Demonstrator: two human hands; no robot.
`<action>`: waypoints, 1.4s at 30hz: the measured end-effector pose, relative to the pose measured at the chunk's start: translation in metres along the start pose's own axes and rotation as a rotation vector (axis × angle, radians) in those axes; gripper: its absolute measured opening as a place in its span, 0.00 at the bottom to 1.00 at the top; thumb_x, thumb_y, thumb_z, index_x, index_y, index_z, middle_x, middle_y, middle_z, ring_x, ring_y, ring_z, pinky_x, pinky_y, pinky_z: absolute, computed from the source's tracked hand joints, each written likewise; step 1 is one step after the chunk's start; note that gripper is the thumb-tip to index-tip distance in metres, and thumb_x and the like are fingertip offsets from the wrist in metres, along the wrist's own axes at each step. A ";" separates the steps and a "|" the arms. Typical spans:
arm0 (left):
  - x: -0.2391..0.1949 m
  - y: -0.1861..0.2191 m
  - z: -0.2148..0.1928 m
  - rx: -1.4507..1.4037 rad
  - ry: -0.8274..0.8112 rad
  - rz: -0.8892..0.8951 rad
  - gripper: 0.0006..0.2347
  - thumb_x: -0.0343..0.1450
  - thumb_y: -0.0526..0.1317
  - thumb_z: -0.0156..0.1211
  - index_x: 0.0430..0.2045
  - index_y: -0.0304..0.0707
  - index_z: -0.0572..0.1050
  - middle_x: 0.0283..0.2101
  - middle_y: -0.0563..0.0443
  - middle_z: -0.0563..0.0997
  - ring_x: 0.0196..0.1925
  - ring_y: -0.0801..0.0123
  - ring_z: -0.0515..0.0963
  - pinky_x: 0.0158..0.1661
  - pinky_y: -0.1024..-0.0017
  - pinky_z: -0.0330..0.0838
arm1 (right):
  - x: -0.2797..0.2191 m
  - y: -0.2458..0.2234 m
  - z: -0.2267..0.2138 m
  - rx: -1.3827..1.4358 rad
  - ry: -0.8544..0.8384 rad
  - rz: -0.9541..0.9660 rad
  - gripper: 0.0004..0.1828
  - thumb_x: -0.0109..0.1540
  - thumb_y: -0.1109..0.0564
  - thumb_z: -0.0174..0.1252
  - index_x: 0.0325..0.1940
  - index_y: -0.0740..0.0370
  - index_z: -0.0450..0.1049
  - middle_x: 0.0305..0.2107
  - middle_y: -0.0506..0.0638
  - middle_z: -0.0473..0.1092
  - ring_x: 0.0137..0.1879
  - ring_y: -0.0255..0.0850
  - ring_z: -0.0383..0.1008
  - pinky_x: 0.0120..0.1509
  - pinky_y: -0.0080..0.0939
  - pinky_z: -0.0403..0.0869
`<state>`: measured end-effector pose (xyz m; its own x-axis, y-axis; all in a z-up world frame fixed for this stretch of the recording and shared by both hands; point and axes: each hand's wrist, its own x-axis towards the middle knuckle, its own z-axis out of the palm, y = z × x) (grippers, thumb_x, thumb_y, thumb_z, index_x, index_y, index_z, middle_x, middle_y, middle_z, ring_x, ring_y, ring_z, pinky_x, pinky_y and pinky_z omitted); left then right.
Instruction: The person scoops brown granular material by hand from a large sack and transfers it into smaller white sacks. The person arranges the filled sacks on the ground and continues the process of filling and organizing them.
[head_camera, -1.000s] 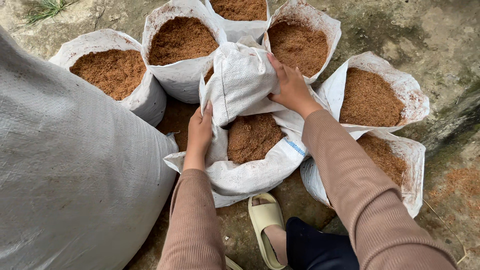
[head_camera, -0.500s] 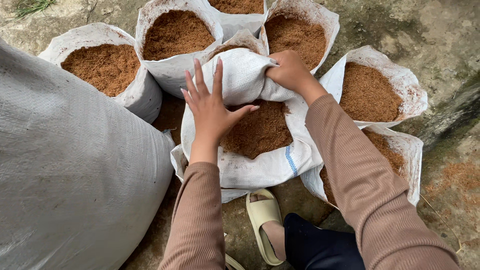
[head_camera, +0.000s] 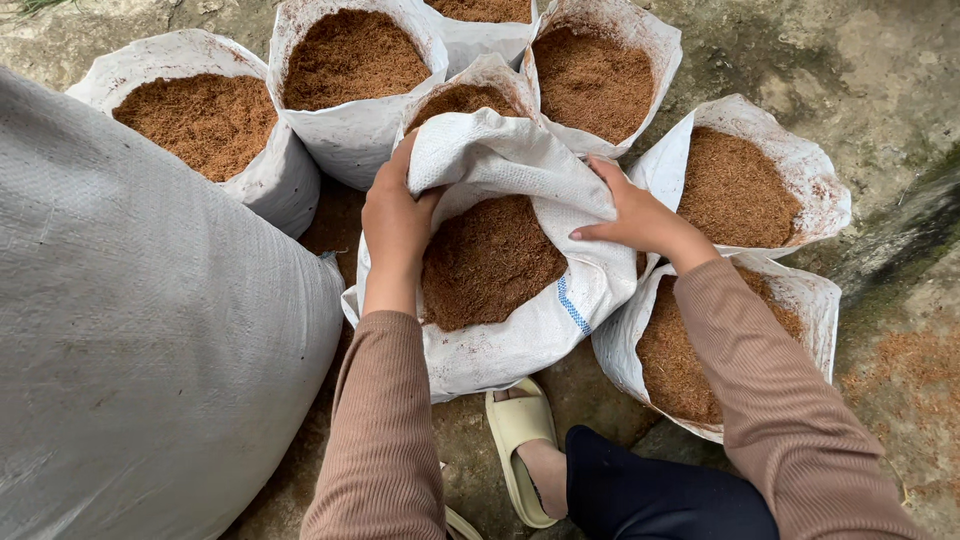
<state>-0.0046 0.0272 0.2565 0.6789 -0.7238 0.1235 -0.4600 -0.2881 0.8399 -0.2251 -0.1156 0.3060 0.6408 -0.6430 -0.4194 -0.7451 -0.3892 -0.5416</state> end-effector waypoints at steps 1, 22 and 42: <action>-0.001 0.003 -0.001 0.000 -0.003 -0.005 0.25 0.66 0.42 0.63 0.58 0.52 0.63 0.48 0.36 0.74 0.54 0.31 0.69 0.52 0.30 0.55 | 0.007 0.014 0.005 0.000 -0.005 0.003 0.57 0.48 0.40 0.64 0.71 0.60 0.41 0.65 0.67 0.49 0.67 0.68 0.51 0.71 0.66 0.45; -0.004 0.026 -0.061 -0.181 -0.065 0.029 0.31 0.57 0.43 0.65 0.56 0.47 0.62 0.56 0.53 0.73 0.55 0.70 0.70 0.53 0.73 0.62 | 0.010 0.003 -0.021 0.852 0.420 -0.279 0.03 0.61 0.58 0.57 0.33 0.57 0.75 0.28 0.46 0.73 0.35 0.33 0.71 0.38 0.33 0.70; -0.085 -0.094 -0.071 0.537 -0.460 -0.431 0.38 0.62 0.55 0.61 0.59 0.23 0.56 0.55 0.24 0.65 0.55 0.34 0.68 0.47 0.45 0.69 | -0.024 -0.002 0.035 0.502 0.772 -0.523 0.01 0.56 0.61 0.62 0.30 0.58 0.77 0.20 0.51 0.70 0.34 0.31 0.67 0.42 0.36 0.69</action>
<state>0.0211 0.1602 0.2044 0.6097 -0.6321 -0.4783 -0.5027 -0.7749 0.3832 -0.2325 -0.0766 0.2910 0.4369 -0.7878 0.4342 -0.1358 -0.5350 -0.8339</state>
